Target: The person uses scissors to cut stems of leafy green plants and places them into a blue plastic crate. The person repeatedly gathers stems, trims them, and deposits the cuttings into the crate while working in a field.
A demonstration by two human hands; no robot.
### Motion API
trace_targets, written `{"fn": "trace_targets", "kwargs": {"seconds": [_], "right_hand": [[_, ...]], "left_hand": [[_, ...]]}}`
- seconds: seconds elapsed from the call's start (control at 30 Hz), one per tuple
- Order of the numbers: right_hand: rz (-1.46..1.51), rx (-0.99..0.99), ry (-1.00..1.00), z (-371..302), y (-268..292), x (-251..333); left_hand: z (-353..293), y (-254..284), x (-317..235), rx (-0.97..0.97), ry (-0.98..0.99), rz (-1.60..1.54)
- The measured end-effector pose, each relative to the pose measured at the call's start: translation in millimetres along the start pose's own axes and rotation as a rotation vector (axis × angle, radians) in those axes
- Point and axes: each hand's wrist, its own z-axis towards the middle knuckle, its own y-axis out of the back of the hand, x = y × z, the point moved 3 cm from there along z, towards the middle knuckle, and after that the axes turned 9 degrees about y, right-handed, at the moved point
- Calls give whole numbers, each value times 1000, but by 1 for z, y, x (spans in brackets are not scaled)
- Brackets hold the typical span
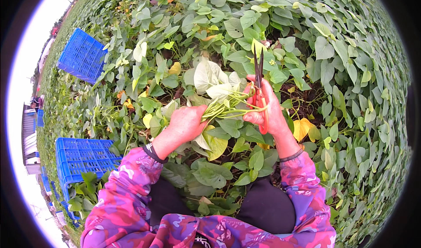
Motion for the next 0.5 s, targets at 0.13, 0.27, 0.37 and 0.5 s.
{"fn": "trace_targets", "kwargs": {"seconds": [0.13, 0.27, 0.37, 0.5], "right_hand": [[20, -197, -119, -9, 9, -5], [-129, -403, -172, -6, 12, 7], [162, -223, -210, -2, -27, 19], [311, -60, -2, 6, -59, 35]], "left_hand": [[-4, 29, 3, 128, -64, -239], [-18, 104, 18, -215, 125, -908], [-29, 111, -17, -214, -201, -813], [-18, 64, -56, -185, -234, -449]]}}
